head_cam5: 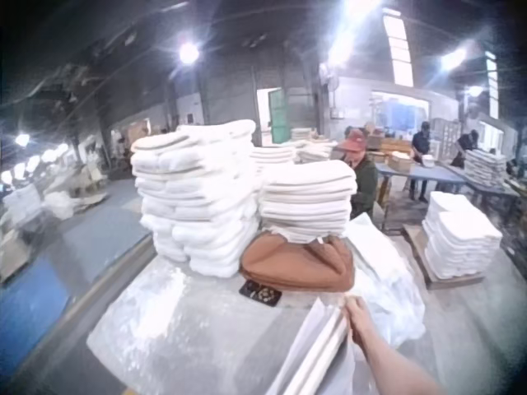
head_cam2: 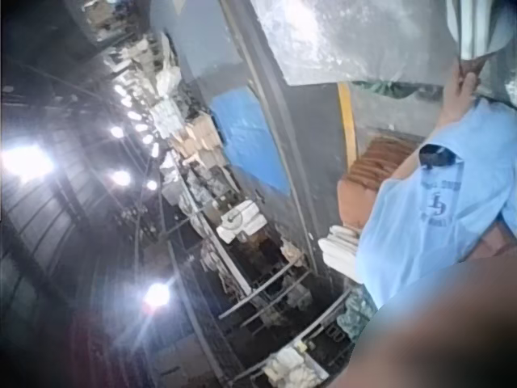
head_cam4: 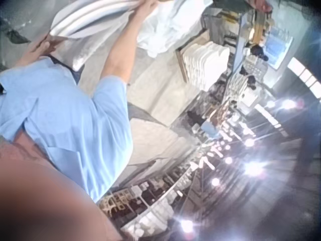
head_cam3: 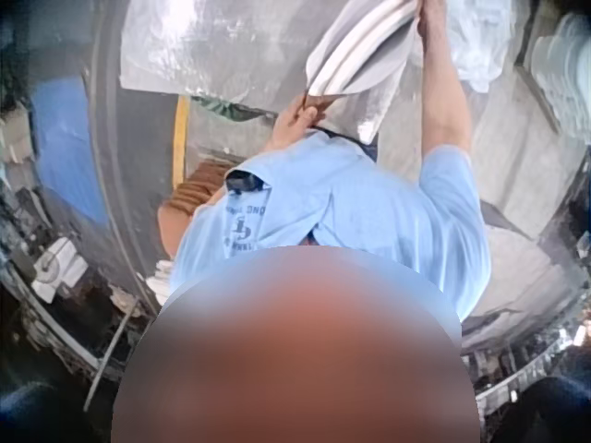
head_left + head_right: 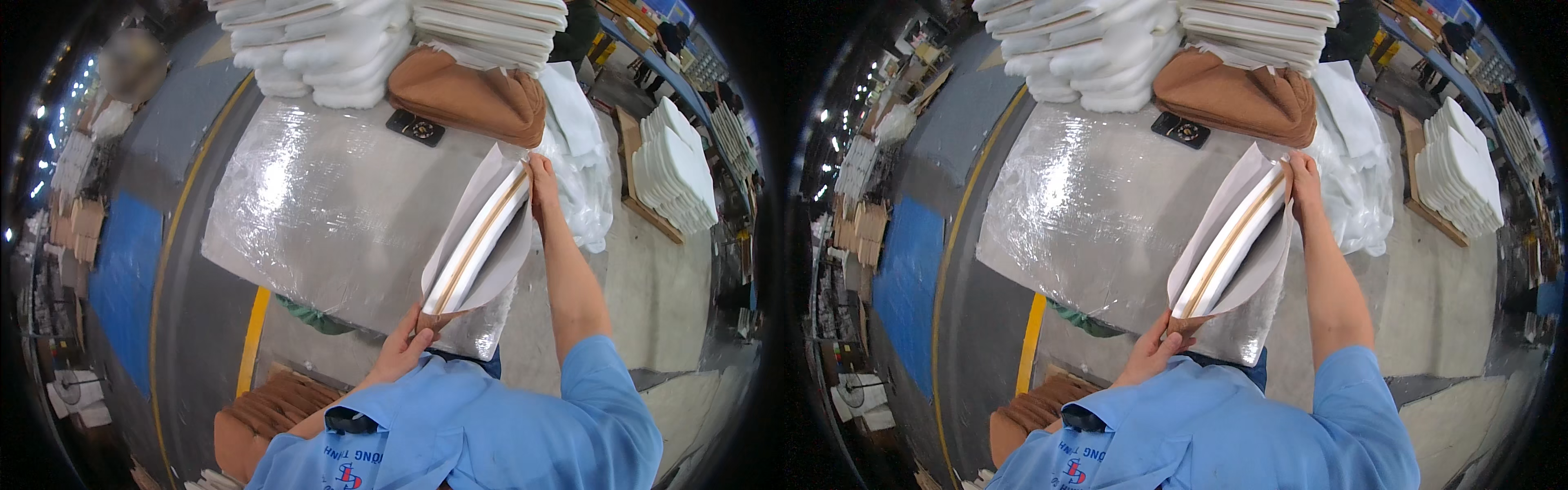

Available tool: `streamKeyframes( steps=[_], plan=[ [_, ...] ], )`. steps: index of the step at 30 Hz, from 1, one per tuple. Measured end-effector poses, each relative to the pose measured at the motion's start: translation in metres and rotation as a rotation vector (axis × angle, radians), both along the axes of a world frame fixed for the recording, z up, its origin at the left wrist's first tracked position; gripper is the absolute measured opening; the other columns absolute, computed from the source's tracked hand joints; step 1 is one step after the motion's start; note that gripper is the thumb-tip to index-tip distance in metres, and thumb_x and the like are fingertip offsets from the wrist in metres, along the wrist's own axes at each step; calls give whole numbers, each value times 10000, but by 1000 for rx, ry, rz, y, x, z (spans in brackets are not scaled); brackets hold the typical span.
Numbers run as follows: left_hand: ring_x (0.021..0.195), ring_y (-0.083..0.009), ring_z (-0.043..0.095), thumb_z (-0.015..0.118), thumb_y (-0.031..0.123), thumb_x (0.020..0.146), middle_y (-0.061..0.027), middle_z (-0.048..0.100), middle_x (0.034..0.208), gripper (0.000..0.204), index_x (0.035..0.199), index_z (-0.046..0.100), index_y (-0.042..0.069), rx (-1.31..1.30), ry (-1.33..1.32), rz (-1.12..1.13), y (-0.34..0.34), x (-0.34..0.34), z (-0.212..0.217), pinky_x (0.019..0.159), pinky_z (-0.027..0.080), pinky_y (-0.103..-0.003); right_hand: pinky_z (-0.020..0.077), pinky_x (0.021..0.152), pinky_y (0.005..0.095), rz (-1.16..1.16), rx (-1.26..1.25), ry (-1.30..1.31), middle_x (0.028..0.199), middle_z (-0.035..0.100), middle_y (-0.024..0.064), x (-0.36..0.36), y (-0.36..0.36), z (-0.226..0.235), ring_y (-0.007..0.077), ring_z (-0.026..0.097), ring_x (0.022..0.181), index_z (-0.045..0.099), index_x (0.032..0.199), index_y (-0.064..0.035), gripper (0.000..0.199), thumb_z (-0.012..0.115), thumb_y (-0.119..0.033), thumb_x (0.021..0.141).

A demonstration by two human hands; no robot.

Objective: The person repeatedly inserts white foam inserts into brown fabric cushion covers, folds the edges, and stacks the finished cushions. The person handles the foam and covers by hand without using tools.

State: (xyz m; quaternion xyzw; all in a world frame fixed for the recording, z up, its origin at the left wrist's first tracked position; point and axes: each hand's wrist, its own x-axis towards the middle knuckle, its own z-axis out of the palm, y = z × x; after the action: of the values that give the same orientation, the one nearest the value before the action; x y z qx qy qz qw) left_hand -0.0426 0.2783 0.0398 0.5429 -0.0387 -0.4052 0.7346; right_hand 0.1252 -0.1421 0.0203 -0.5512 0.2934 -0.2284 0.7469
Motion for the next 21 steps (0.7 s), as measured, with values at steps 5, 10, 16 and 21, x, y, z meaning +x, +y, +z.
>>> streamKeyframes(
  steps=[5, 10, 16, 21],
  plan=[
    [1317, -271, 579, 568, 248, 1106, -177, 401, 1627, 678, 1644, 254, -20, 78, -260, -17, 13, 3, -24, 1091, 513, -400, 497, 916, 298, -84, 66, -126, 1108, 643, 39, -57, -9, -14, 152, 601, 1032, 628, 1228, -81, 348, 674, -358, 1023],
    [1348, -297, 551, 531, 371, 1115, -154, 503, 1553, 566, 1533, 451, -3, 88, 508, 451, 30, 33, -36, 1132, 446, -429, 505, 1022, 379, 158, 452, 210, 1269, 691, 134, -173, -36, -21, 266, 663, 1144, 632, 1317, -48, 570, 595, -542, 1034],
    [1311, -249, 553, 468, 435, 1127, -107, 607, 1408, 490, 1399, 571, 40, 189, 263, 510, 1, 80, -80, 1134, 418, -443, 491, 1024, 390, 148, 8, 476, 1254, 698, 122, -206, -17, -51, 220, 643, 1149, 620, 1347, 7, 648, 501, -573, 1083],
    [1173, -228, 600, 416, 494, 1124, -104, 673, 1240, 526, 1244, 643, 35, 111, -82, 635, 15, 117, -24, 1050, 444, -408, 497, 966, 356, -190, 198, 70, 1130, 720, 108, -193, 23, -7, 203, 654, 1067, 689, 1185, 19, 711, 395, -622, 1100]
  ],
)
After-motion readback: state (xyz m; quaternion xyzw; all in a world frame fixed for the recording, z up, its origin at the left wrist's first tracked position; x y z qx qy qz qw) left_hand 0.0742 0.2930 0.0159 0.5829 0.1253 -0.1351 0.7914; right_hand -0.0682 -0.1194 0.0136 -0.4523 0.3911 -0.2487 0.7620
